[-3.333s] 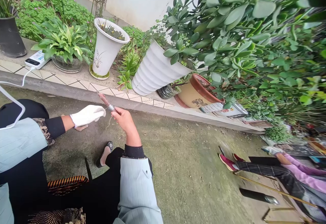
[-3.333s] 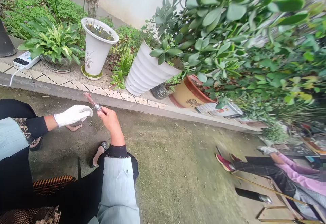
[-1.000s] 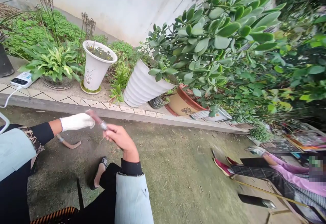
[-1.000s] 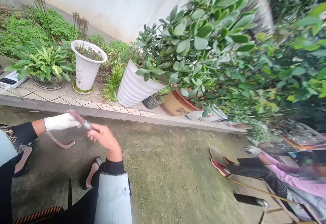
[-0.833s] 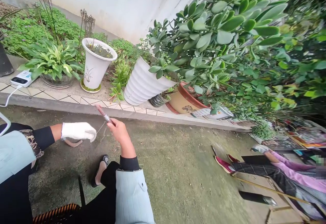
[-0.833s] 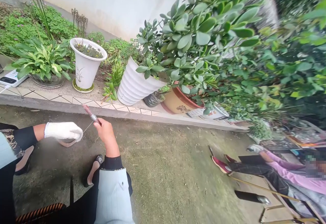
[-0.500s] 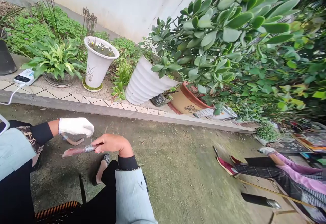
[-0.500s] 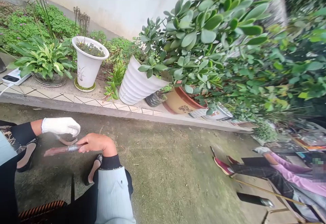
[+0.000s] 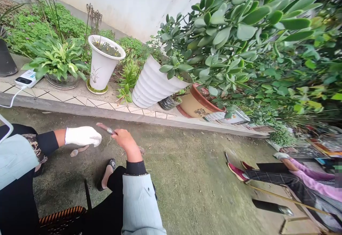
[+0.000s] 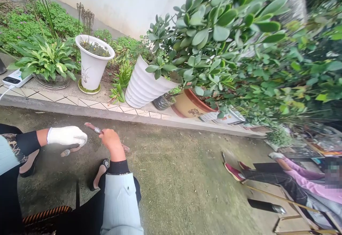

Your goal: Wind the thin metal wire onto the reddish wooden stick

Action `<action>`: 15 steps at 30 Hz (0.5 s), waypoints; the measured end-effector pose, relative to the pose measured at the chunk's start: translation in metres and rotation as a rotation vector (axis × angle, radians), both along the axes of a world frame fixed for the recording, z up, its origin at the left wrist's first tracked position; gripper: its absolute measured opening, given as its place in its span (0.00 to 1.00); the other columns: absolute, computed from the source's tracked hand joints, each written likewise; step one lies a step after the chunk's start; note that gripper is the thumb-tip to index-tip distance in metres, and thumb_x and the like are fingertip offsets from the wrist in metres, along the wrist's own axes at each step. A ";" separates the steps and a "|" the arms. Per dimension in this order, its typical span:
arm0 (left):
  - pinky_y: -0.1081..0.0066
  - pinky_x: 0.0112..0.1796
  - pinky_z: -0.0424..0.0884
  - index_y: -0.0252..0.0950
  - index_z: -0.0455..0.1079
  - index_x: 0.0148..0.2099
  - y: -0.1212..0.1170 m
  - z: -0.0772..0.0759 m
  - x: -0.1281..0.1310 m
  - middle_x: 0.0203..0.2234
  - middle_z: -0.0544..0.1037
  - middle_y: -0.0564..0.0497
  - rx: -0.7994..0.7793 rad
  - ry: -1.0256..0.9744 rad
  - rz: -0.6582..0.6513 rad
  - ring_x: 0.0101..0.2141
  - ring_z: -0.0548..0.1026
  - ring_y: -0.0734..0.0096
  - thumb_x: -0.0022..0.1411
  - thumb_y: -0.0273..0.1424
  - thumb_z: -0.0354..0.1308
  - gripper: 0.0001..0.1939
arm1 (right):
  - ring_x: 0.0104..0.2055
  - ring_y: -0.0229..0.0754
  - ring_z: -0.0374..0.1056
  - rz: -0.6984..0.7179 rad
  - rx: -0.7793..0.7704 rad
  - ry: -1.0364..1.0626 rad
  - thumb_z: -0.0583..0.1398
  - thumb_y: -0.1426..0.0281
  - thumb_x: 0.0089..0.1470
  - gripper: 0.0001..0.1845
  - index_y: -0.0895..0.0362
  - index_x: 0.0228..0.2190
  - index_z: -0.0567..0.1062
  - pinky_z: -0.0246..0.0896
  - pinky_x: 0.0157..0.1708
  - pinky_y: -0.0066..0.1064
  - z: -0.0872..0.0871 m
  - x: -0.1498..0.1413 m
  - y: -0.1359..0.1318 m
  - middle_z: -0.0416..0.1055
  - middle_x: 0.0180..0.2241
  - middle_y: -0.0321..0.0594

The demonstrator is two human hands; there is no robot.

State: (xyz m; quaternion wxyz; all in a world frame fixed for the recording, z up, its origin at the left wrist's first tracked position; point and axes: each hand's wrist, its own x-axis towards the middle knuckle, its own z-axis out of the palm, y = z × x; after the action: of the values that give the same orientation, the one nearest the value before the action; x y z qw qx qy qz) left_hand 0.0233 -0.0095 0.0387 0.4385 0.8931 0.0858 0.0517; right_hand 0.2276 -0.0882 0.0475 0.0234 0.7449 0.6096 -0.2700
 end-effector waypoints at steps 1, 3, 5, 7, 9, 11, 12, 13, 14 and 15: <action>0.76 0.26 0.57 0.33 0.66 0.25 0.002 -0.001 0.000 0.18 0.68 0.55 0.035 0.022 -0.034 0.20 0.59 0.77 0.63 0.30 0.50 0.14 | 0.29 0.39 0.62 0.071 -0.115 -0.019 0.57 0.69 0.53 0.08 0.59 0.30 0.76 0.50 0.28 0.29 -0.002 -0.008 0.000 0.72 0.29 0.43; 0.76 0.27 0.55 0.33 0.65 0.26 0.009 -0.004 -0.001 0.19 0.67 0.55 0.088 0.043 -0.073 0.22 0.58 0.76 0.63 0.29 0.50 0.13 | 0.27 0.37 0.63 0.287 -0.332 0.136 0.58 0.70 0.51 0.06 0.59 0.27 0.75 0.51 0.27 0.27 -0.001 -0.019 -0.002 0.71 0.26 0.40; 0.76 0.29 0.56 0.32 0.65 0.28 0.016 -0.007 -0.002 0.22 0.68 0.55 0.059 0.037 -0.064 0.24 0.59 0.76 0.64 0.30 0.50 0.12 | 0.26 0.35 0.63 0.459 -0.446 0.455 0.59 0.69 0.51 0.06 0.58 0.27 0.75 0.53 0.27 0.25 0.005 -0.018 -0.006 0.70 0.24 0.36; 0.77 0.30 0.58 0.31 0.66 0.31 0.020 -0.010 -0.003 0.25 0.69 0.54 -0.077 0.040 -0.041 0.26 0.61 0.76 0.66 0.32 0.49 0.12 | 0.26 0.34 0.64 0.444 -0.358 0.752 0.59 0.66 0.51 0.08 0.58 0.30 0.74 0.56 0.28 0.24 0.013 -0.006 -0.011 0.70 0.25 0.34; 0.77 0.30 0.59 0.30 0.67 0.33 0.020 -0.012 -0.003 0.27 0.71 0.53 -0.223 0.035 0.003 0.27 0.63 0.76 0.67 0.34 0.47 0.14 | 0.25 0.33 0.61 0.166 -0.034 0.862 0.57 0.64 0.52 0.11 0.59 0.30 0.72 0.56 0.27 0.24 0.018 0.012 -0.013 0.67 0.25 0.34; 0.77 0.30 0.61 0.30 0.67 0.33 0.015 -0.011 -0.002 0.27 0.71 0.52 -0.287 0.036 0.008 0.27 0.64 0.75 0.67 0.35 0.47 0.15 | 0.24 0.33 0.59 -0.134 0.234 0.785 0.54 0.64 0.54 0.12 0.59 0.32 0.71 0.54 0.25 0.24 0.017 0.028 -0.012 0.67 0.26 0.34; 0.77 0.30 0.61 0.31 0.67 0.32 0.011 -0.009 -0.001 0.26 0.71 0.52 -0.296 0.044 -0.015 0.27 0.64 0.75 0.67 0.35 0.48 0.15 | 0.24 0.33 0.59 -0.228 0.307 0.693 0.53 0.64 0.55 0.12 0.59 0.32 0.71 0.54 0.25 0.25 0.015 0.033 -0.010 0.67 0.25 0.35; 0.76 0.30 0.61 0.31 0.67 0.31 0.008 -0.006 -0.001 0.25 0.71 0.52 -0.295 0.054 -0.050 0.26 0.64 0.74 0.66 0.34 0.48 0.15 | 0.24 0.34 0.59 -0.279 0.346 0.574 0.53 0.65 0.55 0.12 0.59 0.32 0.72 0.54 0.26 0.25 0.011 0.035 -0.008 0.67 0.25 0.35; 0.77 0.29 0.61 0.32 0.66 0.30 0.005 -0.003 0.000 0.23 0.70 0.53 -0.295 0.061 -0.086 0.25 0.64 0.75 0.66 0.34 0.49 0.14 | 0.26 0.35 0.60 -0.290 0.352 0.439 0.53 0.65 0.56 0.12 0.59 0.32 0.73 0.54 0.27 0.26 0.007 0.035 -0.005 0.69 0.26 0.36; 0.77 0.28 0.61 0.32 0.66 0.29 0.002 0.001 0.000 0.22 0.69 0.53 -0.295 0.062 -0.116 0.24 0.63 0.75 0.66 0.33 0.49 0.14 | 0.27 0.36 0.62 -0.274 0.332 0.300 0.53 0.65 0.56 0.12 0.58 0.33 0.74 0.54 0.28 0.27 0.003 0.032 -0.003 0.70 0.27 0.38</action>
State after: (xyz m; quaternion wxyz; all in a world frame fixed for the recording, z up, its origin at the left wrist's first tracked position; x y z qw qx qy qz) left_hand 0.0231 -0.0072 0.0399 0.5644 0.8236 0.0542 -0.0145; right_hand 0.2600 -0.0916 0.0505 -0.2266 0.7657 0.5358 -0.2745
